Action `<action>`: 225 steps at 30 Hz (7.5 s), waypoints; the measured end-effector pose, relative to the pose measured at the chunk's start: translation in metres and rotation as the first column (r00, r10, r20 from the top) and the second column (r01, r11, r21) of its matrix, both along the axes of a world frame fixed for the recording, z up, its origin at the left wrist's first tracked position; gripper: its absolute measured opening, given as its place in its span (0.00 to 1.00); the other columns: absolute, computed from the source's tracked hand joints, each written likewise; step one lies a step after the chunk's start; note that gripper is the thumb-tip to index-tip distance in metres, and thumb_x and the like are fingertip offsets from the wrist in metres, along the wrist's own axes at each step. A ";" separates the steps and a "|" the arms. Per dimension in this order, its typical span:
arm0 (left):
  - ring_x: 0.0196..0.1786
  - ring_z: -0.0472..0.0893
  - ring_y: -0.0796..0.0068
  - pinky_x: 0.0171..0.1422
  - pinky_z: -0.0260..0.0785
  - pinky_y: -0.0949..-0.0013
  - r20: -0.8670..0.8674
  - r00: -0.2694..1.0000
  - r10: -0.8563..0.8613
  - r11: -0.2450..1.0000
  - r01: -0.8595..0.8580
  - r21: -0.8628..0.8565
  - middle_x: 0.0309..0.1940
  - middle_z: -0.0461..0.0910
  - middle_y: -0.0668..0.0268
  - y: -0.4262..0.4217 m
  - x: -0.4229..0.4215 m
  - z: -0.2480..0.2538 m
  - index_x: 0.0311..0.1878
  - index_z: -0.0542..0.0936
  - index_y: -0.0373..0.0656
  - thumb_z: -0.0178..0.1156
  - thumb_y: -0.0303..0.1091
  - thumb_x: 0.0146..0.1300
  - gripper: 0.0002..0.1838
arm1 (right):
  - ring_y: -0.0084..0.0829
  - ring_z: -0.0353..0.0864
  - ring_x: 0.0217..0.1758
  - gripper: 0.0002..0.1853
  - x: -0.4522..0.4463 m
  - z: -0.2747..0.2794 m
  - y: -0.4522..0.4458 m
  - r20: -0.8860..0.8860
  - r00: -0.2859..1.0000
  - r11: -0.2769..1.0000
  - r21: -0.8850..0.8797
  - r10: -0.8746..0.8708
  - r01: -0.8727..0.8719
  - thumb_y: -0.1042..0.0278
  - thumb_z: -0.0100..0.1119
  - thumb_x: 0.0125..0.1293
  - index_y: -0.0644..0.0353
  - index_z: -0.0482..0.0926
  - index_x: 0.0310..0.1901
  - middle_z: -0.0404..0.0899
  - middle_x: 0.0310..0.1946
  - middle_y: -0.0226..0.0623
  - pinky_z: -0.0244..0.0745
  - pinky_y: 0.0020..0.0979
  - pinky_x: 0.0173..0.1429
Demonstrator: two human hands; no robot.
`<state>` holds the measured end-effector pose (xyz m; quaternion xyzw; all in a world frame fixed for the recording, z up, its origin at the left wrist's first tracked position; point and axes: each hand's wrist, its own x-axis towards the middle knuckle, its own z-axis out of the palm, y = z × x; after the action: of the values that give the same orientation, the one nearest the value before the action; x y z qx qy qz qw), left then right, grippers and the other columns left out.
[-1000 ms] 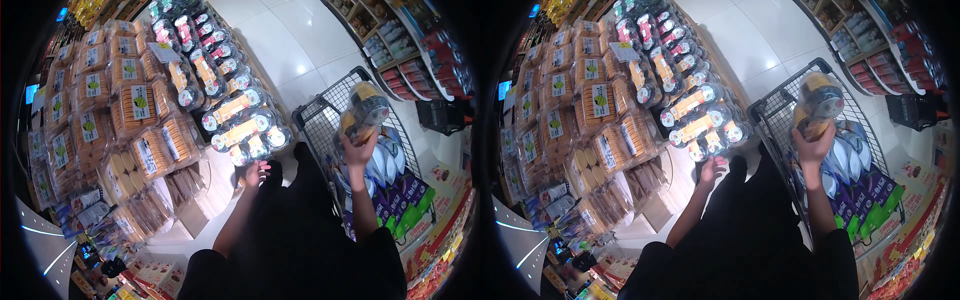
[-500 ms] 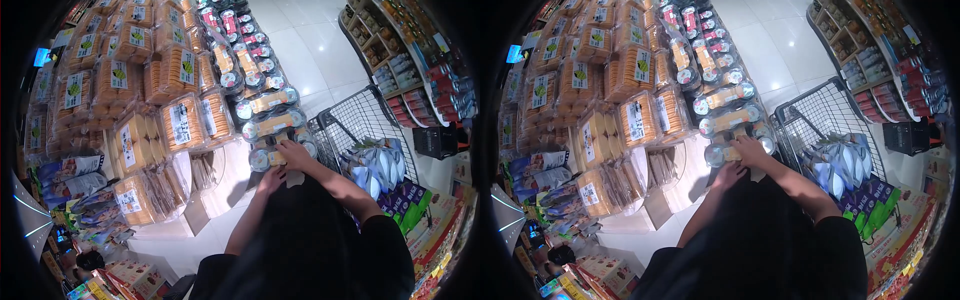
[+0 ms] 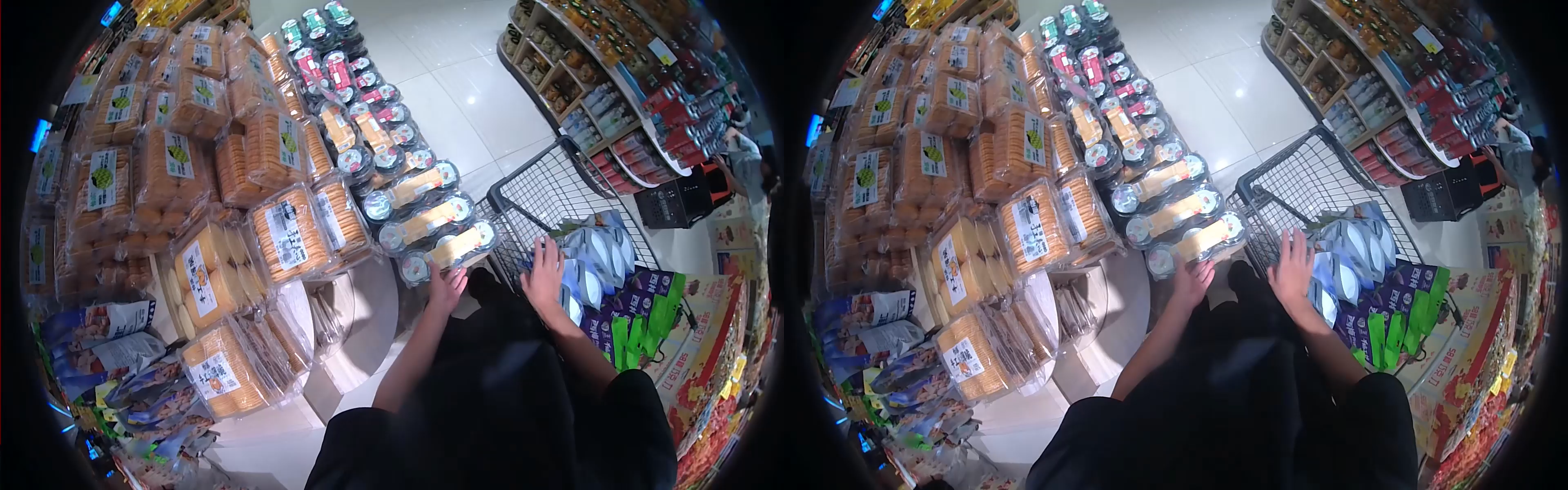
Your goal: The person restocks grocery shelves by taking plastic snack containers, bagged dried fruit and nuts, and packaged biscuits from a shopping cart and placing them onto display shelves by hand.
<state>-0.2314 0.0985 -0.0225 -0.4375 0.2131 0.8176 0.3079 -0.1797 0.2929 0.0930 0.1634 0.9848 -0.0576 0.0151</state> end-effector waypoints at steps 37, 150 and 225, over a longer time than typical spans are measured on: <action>0.62 0.63 0.47 0.59 0.62 0.53 -0.026 -0.316 -0.949 0.132 -0.318 -0.939 0.65 0.52 0.46 0.234 0.089 0.070 0.55 0.69 0.46 0.59 0.44 0.55 0.25 | 0.28 0.74 0.27 0.30 0.270 0.019 0.243 0.007 0.030 0.001 -0.960 -1.000 0.279 0.79 0.43 0.59 0.48 0.51 0.63 0.70 0.38 0.37 0.71 0.29 0.29; 0.34 0.80 0.56 0.41 0.71 0.55 0.456 0.625 -0.633 -0.435 0.200 -0.878 0.28 0.80 0.56 0.256 -1.094 0.142 0.34 0.80 0.45 0.55 0.57 0.50 0.23 | 0.42 0.81 0.38 0.22 -1.359 0.019 0.179 0.211 0.340 0.371 -0.132 0.916 -0.919 0.50 0.46 0.52 0.59 0.83 0.31 0.81 0.33 0.46 0.74 0.40 0.45; 0.36 0.79 0.52 0.42 0.70 0.55 0.404 0.869 0.286 -0.152 0.458 -0.876 0.28 0.80 0.54 -0.727 -1.464 0.136 0.28 0.81 0.43 0.42 0.60 0.59 0.30 | 0.41 0.80 0.43 0.27 -1.751 0.019 -0.967 0.282 -0.501 -0.439 -0.255 0.818 -0.862 0.43 0.44 0.54 0.59 0.83 0.35 0.81 0.36 0.47 0.73 0.38 0.48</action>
<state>-1.6950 -0.6285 0.1140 -0.6825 0.7015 0.2023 -0.0342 -1.9307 -0.6738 0.1124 -0.7408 0.6275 0.0718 0.2286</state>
